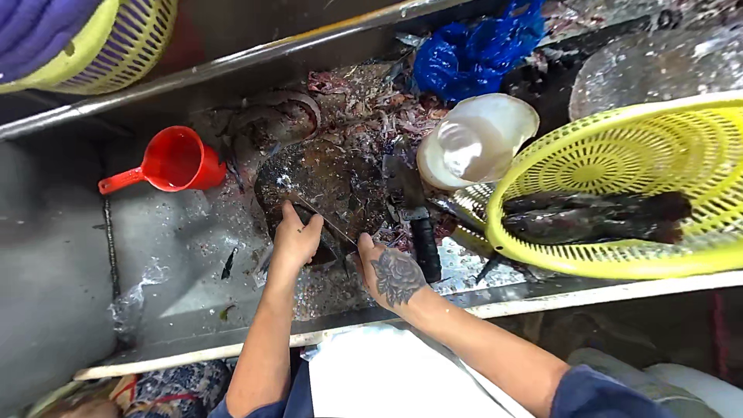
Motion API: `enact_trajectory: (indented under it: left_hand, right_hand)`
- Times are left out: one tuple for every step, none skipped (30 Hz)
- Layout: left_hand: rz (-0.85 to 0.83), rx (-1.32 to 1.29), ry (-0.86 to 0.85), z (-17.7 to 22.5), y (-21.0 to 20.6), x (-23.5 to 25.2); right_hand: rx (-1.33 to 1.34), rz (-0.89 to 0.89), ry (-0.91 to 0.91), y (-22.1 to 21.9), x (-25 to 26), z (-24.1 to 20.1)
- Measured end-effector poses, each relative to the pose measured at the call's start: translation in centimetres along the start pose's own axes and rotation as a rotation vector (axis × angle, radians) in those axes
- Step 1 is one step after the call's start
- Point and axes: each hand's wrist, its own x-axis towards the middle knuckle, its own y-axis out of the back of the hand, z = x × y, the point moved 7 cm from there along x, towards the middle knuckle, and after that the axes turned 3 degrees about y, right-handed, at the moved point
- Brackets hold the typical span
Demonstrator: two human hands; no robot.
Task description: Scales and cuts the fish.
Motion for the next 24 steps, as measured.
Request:
enact_trajectory:
  left_hand:
    - [0.017,0.042,-0.026,0.2,-0.1,0.2]
    - [0.042,0.079,-0.058,0.4,-0.1,0.2]
    - [0.066,0.112,-0.094,0.8,-0.1,0.2]
    - [0.086,0.132,-0.126,1.0,0.0,0.2]
    - [0.101,0.143,-0.15,1.2,0.0,0.2]
    - [0.109,0.147,-0.167,1.2,0.0,0.2]
    - [0.115,0.144,-0.175,1.2,0.0,0.3]
    - [0.121,0.141,-0.175,1.1,0.0,0.3]
    - [0.13,0.142,-0.175,1.1,0.0,0.4]
    - [0.14,0.142,-0.177,1.1,-0.1,0.4]
    - [0.15,0.144,-0.18,1.1,-0.1,0.4]
    - [0.159,0.147,-0.183,1.1,-0.2,0.4]
    - [0.163,0.145,-0.184,1.1,-0.2,0.4]
    - [0.168,0.139,-0.19,1.1,-0.2,0.5]
    - [0.173,0.13,-0.204,1.1,-0.2,0.5]
    - [0.178,0.13,-0.218,1.1,-0.2,0.5]
    - [0.18,0.127,-0.235,1.1,-0.2,0.4]
    - [0.187,0.125,-0.253,1.1,-0.3,0.3]
    - [0.199,0.126,-0.263,1.2,-0.3,0.3]
    - [0.204,0.126,-0.258,1.2,-0.4,0.2]
    - [0.208,0.121,-0.255,1.2,-0.4,0.1]
    - [0.212,0.118,-0.257,1.2,-0.4,0.0]
    - [0.21,0.12,-0.26,1.1,-0.4,-0.1]
    - [0.208,0.113,-0.258,1.2,-0.4,0.0]
  right_hand:
    - [0.031,-0.023,0.012,0.4,0.2,0.0]
    - [0.055,-0.04,0.025,0.7,0.4,0.1]
    - [0.08,-0.056,0.037,0.9,0.7,0.2]
    - [0.102,-0.066,0.05,1.0,0.9,0.4]
    - [0.12,-0.071,0.065,1.0,1.1,0.6]
    - [0.137,-0.075,0.077,1.0,1.3,0.7]
    - [0.153,-0.076,0.084,1.0,1.5,0.8]
    - [0.172,-0.076,0.087,0.9,1.6,1.0]
    - [0.189,-0.074,0.094,0.8,1.6,1.1]
    - [0.208,-0.072,0.104,0.8,1.6,1.1]
    - [0.23,-0.064,0.119,1.0,1.4,1.1]
    - [0.254,-0.035,0.139,1.5,1.1,1.1]
    - [0.281,0.029,0.169,2.2,0.6,0.9]
    - [0.308,0.142,0.212,3.0,0.0,0.6]
    - [0.333,0.312,0.264,3.8,-0.7,0.4]
    - [0.361,0.498,0.317,4.3,-1.3,0.3]
    - [0.391,0.634,0.353,4.5,-1.7,0.3]
    - [0.397,0.67,0.354,3.9,-1.6,0.4]
    - [0.358,0.557,0.294,2.8,-0.9,0.6]
    - [0.284,0.283,0.184,1.4,0.0,0.8]
    - [0.232,0.025,0.098,0.1,0.9,1.0]
    - [0.213,-0.091,0.067,-0.7,1.3,1.2]
    - [0.222,-0.111,0.069,-0.6,1.4,1.3]
    - [0.245,-0.056,0.095,0.2,1.3,1.2]
